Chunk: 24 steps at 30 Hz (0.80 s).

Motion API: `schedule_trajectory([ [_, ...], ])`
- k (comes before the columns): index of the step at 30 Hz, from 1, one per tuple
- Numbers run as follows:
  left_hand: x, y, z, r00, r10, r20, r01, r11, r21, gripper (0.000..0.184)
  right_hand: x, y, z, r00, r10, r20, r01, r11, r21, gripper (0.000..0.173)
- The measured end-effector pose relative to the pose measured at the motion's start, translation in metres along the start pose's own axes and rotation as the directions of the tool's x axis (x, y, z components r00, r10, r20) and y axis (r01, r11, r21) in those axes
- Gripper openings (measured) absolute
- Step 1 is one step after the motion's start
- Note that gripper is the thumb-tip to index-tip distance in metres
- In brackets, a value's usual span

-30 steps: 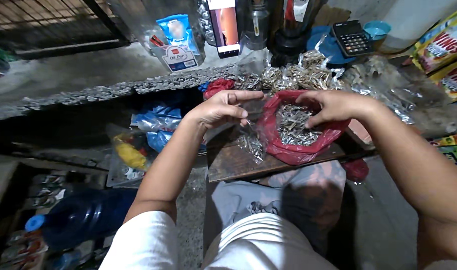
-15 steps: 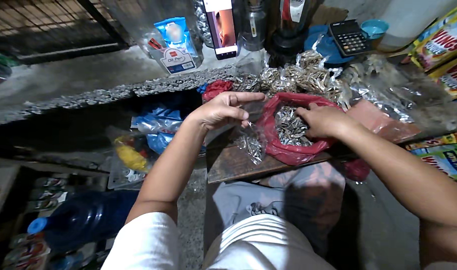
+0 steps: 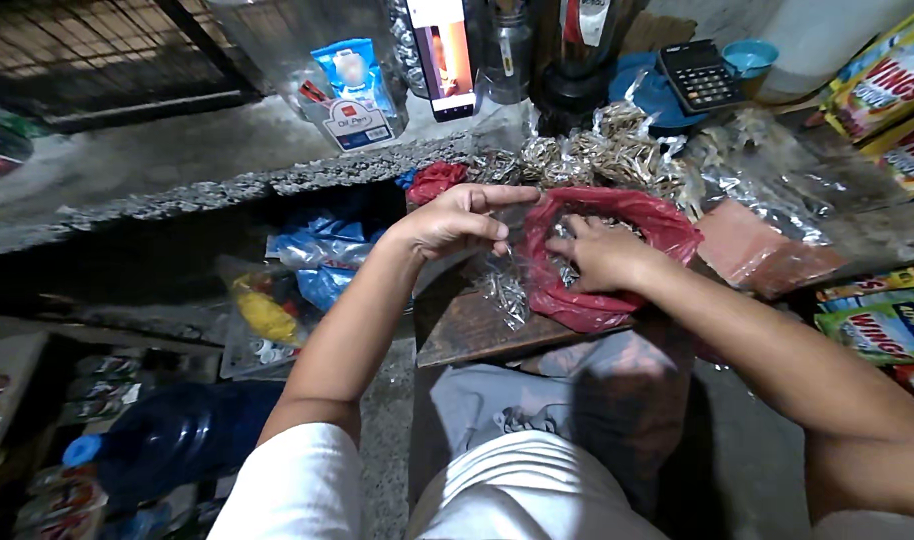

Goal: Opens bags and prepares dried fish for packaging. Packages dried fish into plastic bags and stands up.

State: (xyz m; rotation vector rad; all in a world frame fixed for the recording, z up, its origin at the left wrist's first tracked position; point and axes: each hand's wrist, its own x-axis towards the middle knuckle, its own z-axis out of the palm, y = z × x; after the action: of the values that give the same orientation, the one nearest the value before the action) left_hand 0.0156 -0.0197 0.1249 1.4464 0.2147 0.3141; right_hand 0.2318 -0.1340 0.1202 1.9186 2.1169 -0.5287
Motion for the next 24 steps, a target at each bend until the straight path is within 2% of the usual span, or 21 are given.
schedule_trajectory([
  [2, 0.000, 0.001, 0.000, 1.000, -0.010, -0.003, 0.010, 1.000, 0.006, 0.059, 0.000, 0.004, -0.005, 1.000, 0.009, 0.005, -0.009, 1.000, -0.006, 0.066],
  [6, 0.002, 0.002, -0.001, 0.999, -0.029, -0.013, 0.029, 1.000, 0.010, 0.058, -0.002, 0.013, -0.009, 0.999, 0.041, 0.006, -0.041, 0.999, 0.005, 0.064],
  [10, 0.008, 0.002, 0.001, 0.999, -0.040, -0.009, 0.040, 0.999, -0.004, 0.056, -0.006, 0.017, -0.011, 0.999, 0.021, -0.046, -0.019, 0.999, 0.041, 0.048],
  [15, 0.014, 0.001, 0.005, 0.998, -0.056, -0.003, 0.056, 0.998, -0.007, 0.055, -0.010, 0.023, -0.013, 0.999, 0.041, -0.028, -0.039, 0.997, 0.061, 0.053],
  [19, 0.018, 0.002, 0.007, 0.998, -0.066, 0.004, 0.066, 0.998, 0.021, 0.055, -0.012, 0.022, -0.013, 0.999, 0.026, -0.044, -0.023, 0.998, 0.063, 0.047],
  [22, 0.021, 0.001, 0.008, 0.997, -0.073, 0.010, 0.073, 0.997, 0.017, 0.053, -0.011, 0.022, -0.009, 0.998, 0.027, -0.053, -0.024, 0.998, 0.054, 0.052],
  [24, 0.023, 0.000, 0.008, 0.997, -0.078, 0.014, 0.078, 0.997, 0.006, 0.053, -0.010, 0.022, -0.003, 0.997, 0.015, -0.077, -0.012, 0.999, 0.042, 0.049],
])
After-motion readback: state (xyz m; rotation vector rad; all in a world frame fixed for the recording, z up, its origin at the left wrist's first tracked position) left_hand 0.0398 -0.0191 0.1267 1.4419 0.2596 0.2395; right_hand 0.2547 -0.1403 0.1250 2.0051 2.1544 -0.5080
